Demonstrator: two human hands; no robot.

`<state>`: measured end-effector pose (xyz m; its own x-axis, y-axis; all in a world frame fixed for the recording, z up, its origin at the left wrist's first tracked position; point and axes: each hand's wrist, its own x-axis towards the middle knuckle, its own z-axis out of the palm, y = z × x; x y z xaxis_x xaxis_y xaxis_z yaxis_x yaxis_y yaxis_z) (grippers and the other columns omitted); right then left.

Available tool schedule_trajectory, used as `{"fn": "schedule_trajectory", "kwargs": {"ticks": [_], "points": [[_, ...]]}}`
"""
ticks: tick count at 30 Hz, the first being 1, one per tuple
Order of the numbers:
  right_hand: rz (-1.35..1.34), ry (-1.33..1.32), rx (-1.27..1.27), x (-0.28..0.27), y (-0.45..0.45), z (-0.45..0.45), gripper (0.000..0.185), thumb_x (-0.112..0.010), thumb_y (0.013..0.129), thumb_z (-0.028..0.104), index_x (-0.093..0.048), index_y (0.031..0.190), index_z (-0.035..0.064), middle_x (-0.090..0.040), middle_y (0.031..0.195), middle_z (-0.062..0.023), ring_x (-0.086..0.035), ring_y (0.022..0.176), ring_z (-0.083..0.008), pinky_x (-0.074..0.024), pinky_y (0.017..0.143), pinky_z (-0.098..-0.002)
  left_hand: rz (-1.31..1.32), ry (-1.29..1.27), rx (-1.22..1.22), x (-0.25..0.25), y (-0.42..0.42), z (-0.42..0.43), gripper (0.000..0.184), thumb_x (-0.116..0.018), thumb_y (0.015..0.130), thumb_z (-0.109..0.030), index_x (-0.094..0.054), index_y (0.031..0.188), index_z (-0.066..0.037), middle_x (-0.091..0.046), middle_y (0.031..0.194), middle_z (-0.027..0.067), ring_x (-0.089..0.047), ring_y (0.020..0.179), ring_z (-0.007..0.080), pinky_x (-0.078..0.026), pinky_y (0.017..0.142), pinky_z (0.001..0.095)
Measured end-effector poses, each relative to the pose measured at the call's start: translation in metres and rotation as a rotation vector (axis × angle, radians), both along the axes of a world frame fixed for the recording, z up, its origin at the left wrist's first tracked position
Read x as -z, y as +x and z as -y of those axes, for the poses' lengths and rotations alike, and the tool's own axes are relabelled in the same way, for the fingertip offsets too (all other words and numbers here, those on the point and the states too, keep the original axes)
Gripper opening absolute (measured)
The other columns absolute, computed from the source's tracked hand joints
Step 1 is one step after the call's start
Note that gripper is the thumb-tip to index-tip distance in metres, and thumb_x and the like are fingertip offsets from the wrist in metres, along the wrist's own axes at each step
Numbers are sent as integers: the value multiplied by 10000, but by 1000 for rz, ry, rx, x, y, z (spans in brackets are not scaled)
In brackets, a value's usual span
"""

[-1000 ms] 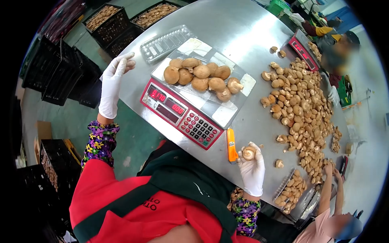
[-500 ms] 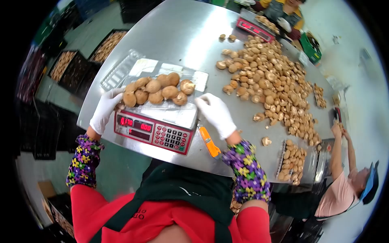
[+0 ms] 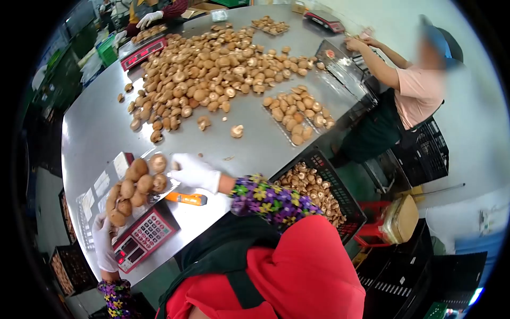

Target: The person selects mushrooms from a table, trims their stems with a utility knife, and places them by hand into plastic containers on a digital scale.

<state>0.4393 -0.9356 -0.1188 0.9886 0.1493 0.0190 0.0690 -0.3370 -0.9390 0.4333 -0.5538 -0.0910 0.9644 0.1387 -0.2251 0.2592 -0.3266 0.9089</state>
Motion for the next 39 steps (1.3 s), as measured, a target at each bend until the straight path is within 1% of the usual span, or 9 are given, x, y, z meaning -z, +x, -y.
{"fn": "schedule_trajectory", "kwargs": {"ticks": [5,11,18,21,28,32,33,36,39], "points": [[93,-143,277,-1,-49,141,112,-633,845,126,-573,830,32,-543,726,-23,-496,679,-105,-448,636,-281,37,-68,301,18,20,160,111,-637,940,-169,-648,969,-62,-593,732,-23,-523,579,49,-430,516,209],[103,-380,560,3,-82,323,164,-652,846,193,-611,818,36,-590,696,-39,-550,662,-108,-468,621,-293,-3,-331,521,77,38,369,158,-637,938,-188,-603,1006,-49,-631,784,20,-596,635,100,-483,580,240],[63,-374,764,31,-86,465,162,-648,862,162,-613,814,12,-602,707,-28,-549,660,-110,-475,645,-290,-69,-588,540,81,35,530,100,-601,950,-103,-558,1010,-36,-624,790,33,-595,631,108,-474,569,240],[-1,-134,769,44,-78,487,166,-646,887,167,-607,812,23,-609,729,-10,-565,675,-90,-476,645,-257,-62,-615,569,94,43,554,116,-610,940,-110,-552,1013,-40,-621,819,42,-592,636,109,-477,574,252],[40,-256,819,70,-75,496,251,-628,924,230,-675,1017,1,-673,878,-51,-613,763,-140,-503,703,-287,-62,-437,527,93,32,541,216,-596,963,-142,-573,1154,-44,-642,942,54,-625,753,120,-505,684,248],[11,-409,856,71,-79,491,316,-592,957,243,-670,1112,-22,-695,1064,-87,-617,999,-162,-473,893,-301,155,-212,966,32,-20,440,237,-576,978,-198,-626,1168,-66,-655,957,46,-622,859,119,-503,783,271],[3,-457,925,71,-81,497,312,-586,962,233,-667,1125,-20,-692,1068,-92,-617,994,-164,-479,885,-299,-45,-364,974,44,-34,417,237,-560,991,-188,-627,1162,-38,-665,955,47,-623,877,111,-500,791,248],[186,-551,1020,61,-89,492,282,-555,979,194,-661,1124,-24,-689,1072,-103,-618,978,-166,-483,877,-292,97,-350,749,42,-68,325,167,-618,945,-104,-670,1083,-26,-697,925,66,-648,856,138,-520,780,278],[348,-453,916,16,-91,382,241,-531,993,156,-663,1106,-11,-687,1034,-79,-613,883,-151,-493,775,-284,235,-135,458,35,-101,226,145,-651,900,-35,-691,1037,-6,-697,917,65,-643,835,123,-516,766,260]]}}
